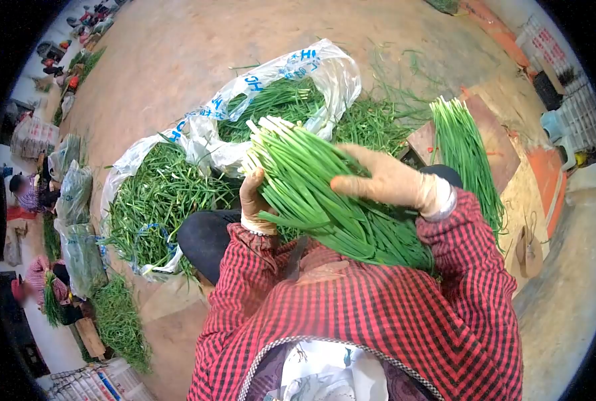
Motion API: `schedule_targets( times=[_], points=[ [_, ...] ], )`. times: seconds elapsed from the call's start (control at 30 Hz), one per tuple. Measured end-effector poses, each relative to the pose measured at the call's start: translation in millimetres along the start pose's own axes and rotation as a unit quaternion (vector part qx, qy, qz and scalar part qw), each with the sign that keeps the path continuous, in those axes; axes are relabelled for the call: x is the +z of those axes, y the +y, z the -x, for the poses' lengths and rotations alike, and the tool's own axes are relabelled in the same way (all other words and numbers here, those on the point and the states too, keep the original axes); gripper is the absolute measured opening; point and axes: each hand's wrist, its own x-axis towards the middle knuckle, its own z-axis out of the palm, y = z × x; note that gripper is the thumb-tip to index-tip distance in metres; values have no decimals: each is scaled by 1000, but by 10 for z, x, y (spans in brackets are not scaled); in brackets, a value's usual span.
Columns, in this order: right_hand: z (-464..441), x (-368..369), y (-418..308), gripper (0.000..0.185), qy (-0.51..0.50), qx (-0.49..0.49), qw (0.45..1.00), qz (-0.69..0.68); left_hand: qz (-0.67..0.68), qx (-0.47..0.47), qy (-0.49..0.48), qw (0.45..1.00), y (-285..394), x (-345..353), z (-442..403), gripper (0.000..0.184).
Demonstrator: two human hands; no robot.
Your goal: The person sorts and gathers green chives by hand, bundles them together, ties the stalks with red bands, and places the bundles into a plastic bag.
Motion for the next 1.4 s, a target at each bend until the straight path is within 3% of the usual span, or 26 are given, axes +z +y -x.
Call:
schedule_targets(
  times=[0.07, 0.17, 0.2, 0.3, 0.33, 0.37, 0.5, 0.6, 0.63, 0.7, 0.8, 0.83, 0.93, 0.97, 1.03, 1.1, 1.17, 1.23, 1.37, 1.4],
  points=[
    [-161, 34, -166, 66, 37, -68, 997, 16, -30, 6, 32, 999, -19, 85, -16, 58],
    [-300, 201, -161, 56, 90, -29, 987, 129, -97, 34, 29, 994, 43, 237, 8, 60],
    [-318, 240, -120, 47, 124, -89, 977, 151, -93, 35, 32, 995, 51, 225, 16, 65],
    [-240, 254, -149, 42, 92, -57, 982, 158, -85, 31, 3, 996, 93, 247, 53, 74],
    [-231, 282, -127, 38, 64, -33, 976, 204, -89, 52, -22, 994, 72, 378, 30, 86],
    [-226, 348, -155, 36, 63, -35, 970, 234, -87, 50, -21, 995, 54, 373, -5, 86],
    [-237, 513, -212, 37, 99, -16, 932, 349, -77, 68, -37, 994, 25, 334, -103, 94],
    [-267, 334, -453, 52, -3, -23, 923, 385, -66, 25, -30, 997, 44, 288, -90, 84],
    [-313, 241, -486, 57, 16, -44, 930, 364, -67, 26, -30, 997, 56, 322, -72, 84],
    [-487, 112, -461, 59, 183, -212, 895, 348, -29, -11, -32, 999, 72, 380, -36, 81],
    [-691, 142, -641, 59, 156, -245, 919, 267, -26, -48, -18, 998, 73, 411, 5, 72],
    [-799, 176, -628, 60, 122, -304, 895, 303, -12, -64, -11, 998, 64, 398, -2, 70],
    [-965, 304, -605, 40, 72, -338, 873, 343, -49, -64, 6, 997, 80, 301, 0, 61],
    [-992, 309, -597, 40, 70, -336, 875, 342, -58, -60, 12, 996, 97, 313, 9, 58],
    [-1001, 314, -616, 35, -9, -201, 948, 248, -60, -63, 19, 996, 121, 252, 8, 57],
    [-993, 301, -595, 35, -34, -157, 954, 253, -74, 12, 4, 997, 44, 135, 12, 56],
    [-984, 329, -463, 47, -14, -292, 896, 334, 5, 17, 21, 1000, -12, 51, 30, 63],
    [-1006, 402, -345, 80, 5, -283, 854, 438, -79, 54, 42, 994, 17, 175, -30, 65],
    [-1058, 393, -199, 103, 47, -218, 906, 360, -115, -54, 53, 990, 114, 115, -170, 64],
    [-1096, 398, -156, 106, 53, -211, 927, 305, -104, -57, 70, 991, 136, 117, -195, 56]
  ],
)
